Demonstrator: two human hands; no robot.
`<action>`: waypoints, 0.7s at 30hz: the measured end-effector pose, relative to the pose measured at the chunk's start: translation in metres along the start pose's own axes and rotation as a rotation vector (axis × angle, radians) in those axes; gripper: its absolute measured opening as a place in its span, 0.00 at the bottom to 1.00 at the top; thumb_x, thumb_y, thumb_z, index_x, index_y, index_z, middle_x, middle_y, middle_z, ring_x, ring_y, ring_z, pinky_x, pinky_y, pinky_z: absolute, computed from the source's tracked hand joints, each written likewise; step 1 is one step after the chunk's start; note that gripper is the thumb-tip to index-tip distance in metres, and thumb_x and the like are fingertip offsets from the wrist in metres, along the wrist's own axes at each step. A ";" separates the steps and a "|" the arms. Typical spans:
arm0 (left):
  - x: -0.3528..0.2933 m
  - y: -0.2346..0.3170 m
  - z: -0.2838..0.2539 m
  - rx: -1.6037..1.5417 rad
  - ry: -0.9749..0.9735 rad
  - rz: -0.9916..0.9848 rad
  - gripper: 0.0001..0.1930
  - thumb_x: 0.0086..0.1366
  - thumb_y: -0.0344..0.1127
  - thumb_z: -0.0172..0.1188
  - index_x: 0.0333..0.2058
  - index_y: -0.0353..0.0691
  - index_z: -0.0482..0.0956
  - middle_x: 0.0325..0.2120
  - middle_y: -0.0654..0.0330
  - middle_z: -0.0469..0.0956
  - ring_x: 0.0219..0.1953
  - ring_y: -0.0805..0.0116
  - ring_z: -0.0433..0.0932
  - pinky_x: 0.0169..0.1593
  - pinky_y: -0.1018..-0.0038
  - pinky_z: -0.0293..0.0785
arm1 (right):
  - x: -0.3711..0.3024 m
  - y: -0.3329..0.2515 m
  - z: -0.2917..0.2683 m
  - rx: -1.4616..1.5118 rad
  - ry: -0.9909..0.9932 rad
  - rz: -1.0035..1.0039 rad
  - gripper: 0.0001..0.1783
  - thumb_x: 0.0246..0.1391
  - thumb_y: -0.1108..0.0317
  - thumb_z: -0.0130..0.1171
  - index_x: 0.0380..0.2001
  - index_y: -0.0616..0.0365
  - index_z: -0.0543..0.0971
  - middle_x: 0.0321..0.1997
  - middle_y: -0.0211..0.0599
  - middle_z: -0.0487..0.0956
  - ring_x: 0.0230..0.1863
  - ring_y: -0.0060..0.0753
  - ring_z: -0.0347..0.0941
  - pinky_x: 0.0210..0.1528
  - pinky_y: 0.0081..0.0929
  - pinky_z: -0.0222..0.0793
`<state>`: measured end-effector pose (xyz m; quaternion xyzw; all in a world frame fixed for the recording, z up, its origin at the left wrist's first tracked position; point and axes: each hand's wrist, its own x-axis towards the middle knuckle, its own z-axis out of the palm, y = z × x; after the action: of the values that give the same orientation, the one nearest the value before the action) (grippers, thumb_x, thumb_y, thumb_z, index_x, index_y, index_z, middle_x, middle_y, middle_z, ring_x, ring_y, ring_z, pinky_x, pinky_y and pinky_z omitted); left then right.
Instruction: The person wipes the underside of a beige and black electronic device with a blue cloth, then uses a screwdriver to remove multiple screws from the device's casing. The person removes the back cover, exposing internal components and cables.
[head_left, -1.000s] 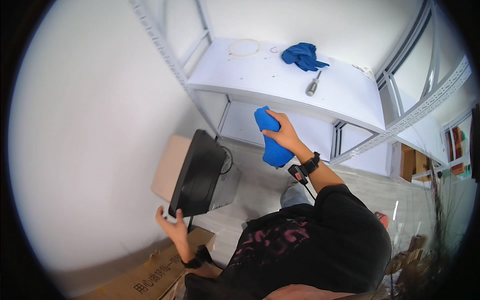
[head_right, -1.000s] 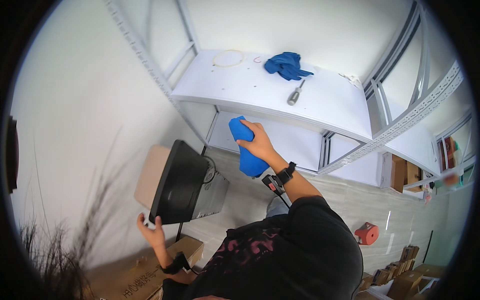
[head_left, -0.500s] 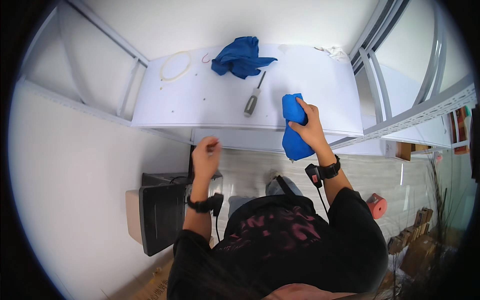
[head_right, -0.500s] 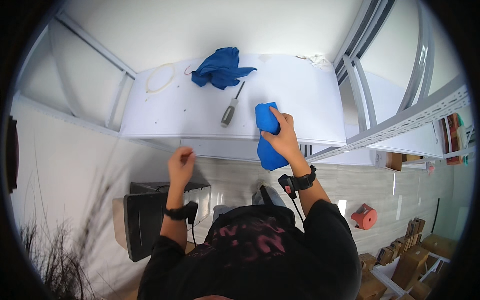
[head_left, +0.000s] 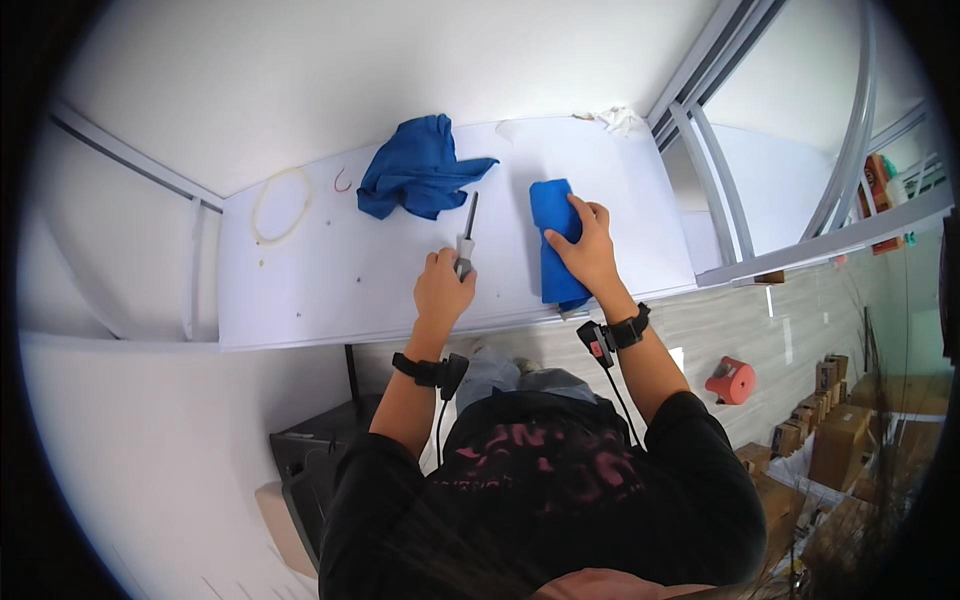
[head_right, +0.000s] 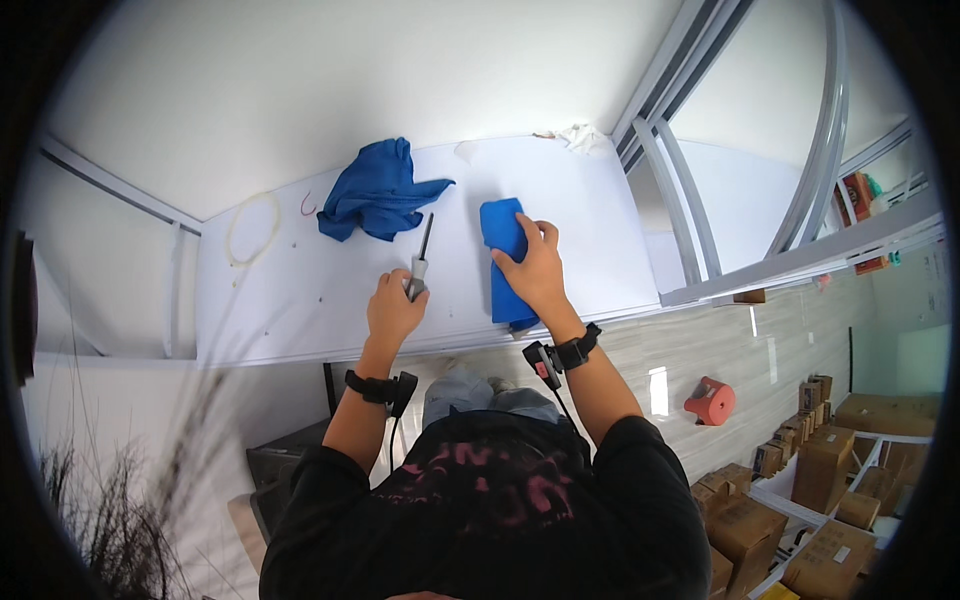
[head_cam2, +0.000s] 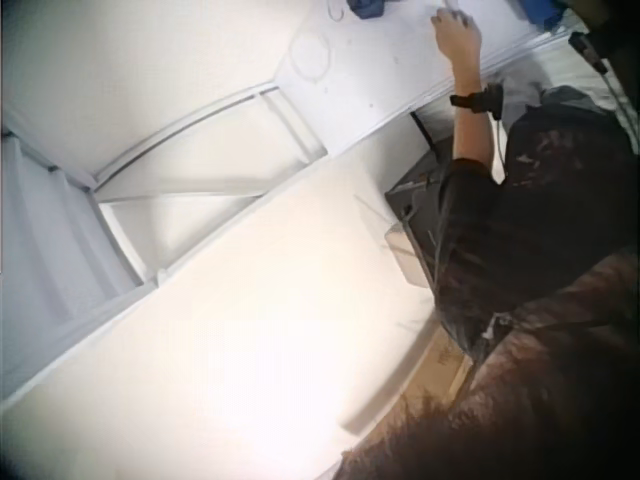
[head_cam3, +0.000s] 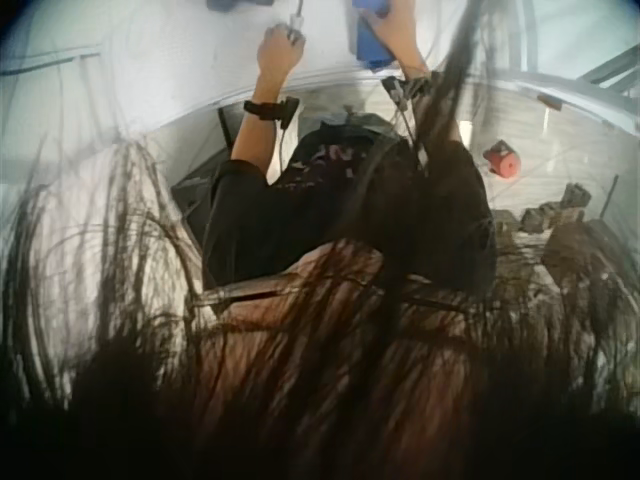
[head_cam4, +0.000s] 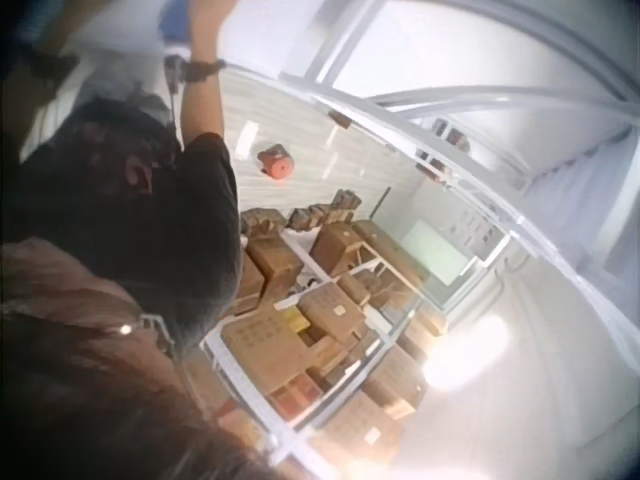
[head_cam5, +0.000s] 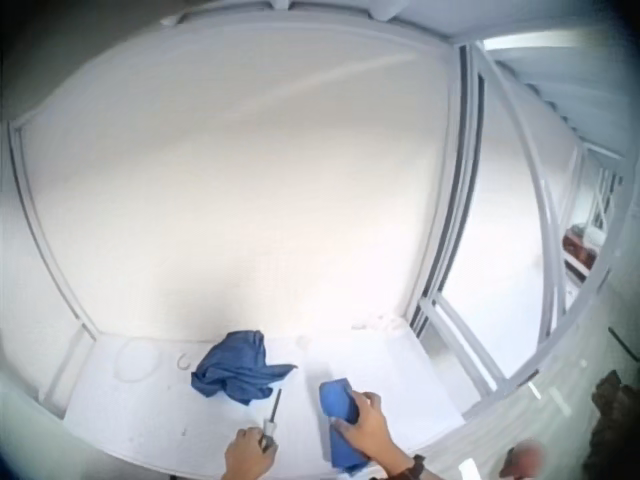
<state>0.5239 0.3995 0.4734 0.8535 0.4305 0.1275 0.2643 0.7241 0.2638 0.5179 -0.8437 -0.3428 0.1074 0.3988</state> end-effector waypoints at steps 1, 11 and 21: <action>0.002 0.000 0.000 0.000 -0.028 0.002 0.19 0.51 0.41 0.65 0.40 0.41 0.72 0.38 0.55 0.73 0.34 0.49 0.77 0.38 0.59 0.74 | 0.000 0.002 0.001 0.001 0.000 0.000 0.37 0.44 0.60 0.67 0.58 0.55 0.67 0.58 0.50 0.62 0.52 0.47 0.68 0.53 0.36 0.69; 0.004 -0.026 0.010 -0.540 -0.217 -0.095 0.17 0.54 0.39 0.60 0.40 0.36 0.74 0.32 0.56 0.76 0.32 0.61 0.77 0.36 0.67 0.73 | -0.025 0.009 -0.040 0.253 0.001 -0.065 0.25 0.48 0.76 0.62 0.52 0.56 0.72 0.48 0.37 0.75 0.47 0.32 0.72 0.46 0.27 0.70; -0.135 0.009 -0.025 -1.244 -0.072 -0.238 0.15 0.56 0.32 0.60 0.44 0.39 0.76 0.32 0.68 0.75 0.32 0.77 0.71 0.35 0.80 0.66 | -0.070 -0.007 0.014 0.789 -0.785 -0.045 0.17 0.56 0.71 0.58 0.49 0.60 0.73 0.38 0.31 0.75 0.37 0.21 0.72 0.38 0.20 0.68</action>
<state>0.4378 0.2956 0.5004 0.4904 0.3587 0.2946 0.7376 0.6621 0.2290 0.5074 -0.5196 -0.4172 0.5253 0.5291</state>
